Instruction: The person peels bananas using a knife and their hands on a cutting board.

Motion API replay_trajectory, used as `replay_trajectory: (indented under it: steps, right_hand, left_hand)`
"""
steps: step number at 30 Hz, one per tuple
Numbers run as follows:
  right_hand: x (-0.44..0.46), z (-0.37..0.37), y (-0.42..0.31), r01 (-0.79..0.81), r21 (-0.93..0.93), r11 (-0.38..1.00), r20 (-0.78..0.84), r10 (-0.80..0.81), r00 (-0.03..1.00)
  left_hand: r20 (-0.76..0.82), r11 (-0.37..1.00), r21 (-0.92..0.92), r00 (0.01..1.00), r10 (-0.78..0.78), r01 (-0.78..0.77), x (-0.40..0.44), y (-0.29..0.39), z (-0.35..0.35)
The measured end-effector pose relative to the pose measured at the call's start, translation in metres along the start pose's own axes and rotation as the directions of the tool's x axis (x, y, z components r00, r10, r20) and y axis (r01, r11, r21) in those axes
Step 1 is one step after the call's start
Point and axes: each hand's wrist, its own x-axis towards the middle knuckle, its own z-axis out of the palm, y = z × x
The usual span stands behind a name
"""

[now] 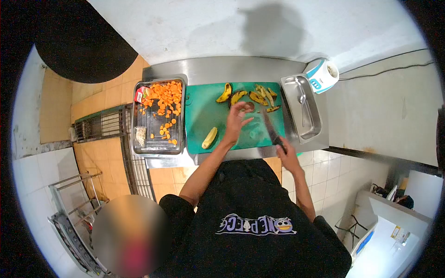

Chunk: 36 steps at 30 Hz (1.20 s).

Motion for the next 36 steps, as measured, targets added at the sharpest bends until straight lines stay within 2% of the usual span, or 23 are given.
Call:
replay_trajectory:
  steps: [1,3,5,7,8,10,14,16,17,18,19,20,21,22,23,25,27,28,29,30,31,32,36]
  right_hand:
    - [-0.005,0.01,-0.008,0.024,-0.003,1.0,0.004,-0.024,1.0]
    - [-0.015,0.022,-0.04,0.007,-0.084,0.996,0.063,-0.002,0.998]
    - [-0.017,0.025,-0.052,-0.025,-0.16,0.987,0.115,0.044,0.992]
    - [-0.011,0.03,-0.046,-0.129,-0.198,0.972,-0.003,0.131,0.991]
    - [-0.007,0.03,-0.044,-0.121,-0.195,0.973,-0.007,0.122,0.992]
    - [-0.006,0.029,-0.042,-0.062,-0.15,0.987,-0.199,0.032,0.979]
    - [-0.01,0.033,-0.058,0.007,-0.041,0.999,-0.209,-0.015,0.978]
    - [-0.009,0.045,-0.058,0.144,0.021,0.989,-0.229,-0.136,0.964]
    - [-0.01,0.048,-0.056,0.147,0.025,0.989,-0.224,-0.138,0.965]
    - [-0.013,0.047,-0.065,0.156,-0.049,0.987,-0.095,-0.16,0.983]
    - [-0.017,0.046,-0.074,0.172,-0.121,0.978,0.036,-0.168,0.985]
    - [-0.015,0.046,-0.082,0.089,-0.192,0.977,0.096,-0.071,0.993]
    - [-0.015,0.051,-0.068,0.087,-0.188,0.978,0.096,-0.07,0.993]
    - [-0.012,0.059,-0.046,0.04,-0.158,0.987,-0.068,-0.052,0.996]
    - [-0.005,0.062,-0.028,0.006,-0.124,0.992,-0.229,-0.034,0.973]
    - [0.0,0.053,-0.006,-0.068,-0.029,0.997,-0.269,0.058,0.962]
    - [0.005,0.041,0.003,-0.012,-0.004,1.0,-0.279,0.011,0.96]
    - [0.006,0.037,0.001,-0.02,-0.042,0.999,-0.28,0.007,0.96]
    - [0.007,0.032,-0.001,-0.027,-0.079,0.997,-0.281,0.004,0.96]
    - [0.006,0.025,-0.019,-0.047,-0.082,0.996,-0.166,0.033,0.986]
    - [0.005,0.021,-0.028,-0.068,-0.087,0.994,-0.049,0.064,0.997]
    - [0.007,0.022,-0.023,-0.006,-0.117,0.993,-0.047,0.001,0.999]
    - [0.009,0.015,-0.031,-0.01,-0.197,0.98,0.011,0.013,1.0]
  left_hand:
    - [0.005,1.0,-0.005,1.0,-0.004,0.004,0.001,0.0,-0.003]
    - [-0.169,0.941,-0.336,0.981,-0.1,0.038,0.006,0.003,-0.014]
    - [-0.227,0.902,-0.43,0.961,-0.157,0.046,0.007,0.024,-0.01]
    - [-0.276,0.857,-0.513,0.938,-0.212,0.043,0.007,0.036,-0.013]
    - [-0.285,0.835,-0.548,0.928,-0.239,0.047,0.006,0.041,-0.014]
    - [-0.3,0.812,-0.581,0.915,-0.27,0.049,0.003,0.047,-0.016]
    - [-0.245,0.936,-0.337,0.95,-0.192,0.102,-0.002,0.052,-0.015]
    - [-0.219,0.962,-0.244,0.96,-0.175,0.119,-0.001,0.056,-0.013]
    - [-0.129,0.924,-0.361,0.974,-0.186,0.128,-0.004,0.055,-0.011]
    - [-0.037,0.87,-0.471,0.982,-0.186,0.147,-0.007,0.054,-0.011]
    - [-0.043,0.871,-0.468,0.981,-0.187,0.146,-0.01,0.053,-0.012]
    - [0.013,0.84,-0.509,0.978,-0.208,0.185,-0.014,0.051,-0.013]
    - [0.074,0.806,-0.546,0.972,-0.225,0.228,-0.017,0.05,-0.014]
    - [0.078,0.808,-0.543,0.971,-0.225,0.231,-0.019,0.051,-0.013]
    - [0.055,0.82,-0.524,0.97,-0.237,0.23,-0.019,0.053,-0.011]
    - [0.028,0.832,-0.507,0.969,-0.245,0.225,-0.021,0.051,-0.012]
    - [-0.129,0.976,-0.112,0.971,-0.202,0.188,-0.013,0.048,-0.013]
    - [-0.12,0.978,-0.107,0.974,-0.194,0.182,-0.009,0.046,-0.013]
    - [-0.126,0.975,0.133,0.979,-0.162,0.178,-0.006,0.045,-0.013]
    - [-0.125,0.917,0.364,0.984,-0.127,0.165,-0.004,0.043,-0.012]
    - [-0.118,0.917,0.367,0.985,-0.124,0.159,-0.003,0.042,-0.009]
    - [-0.126,0.907,0.382,0.982,-0.137,0.176,-0.002,0.04,-0.005]
    - [-0.119,0.89,0.414,0.981,-0.153,0.189,-0.002,0.036,0.008]
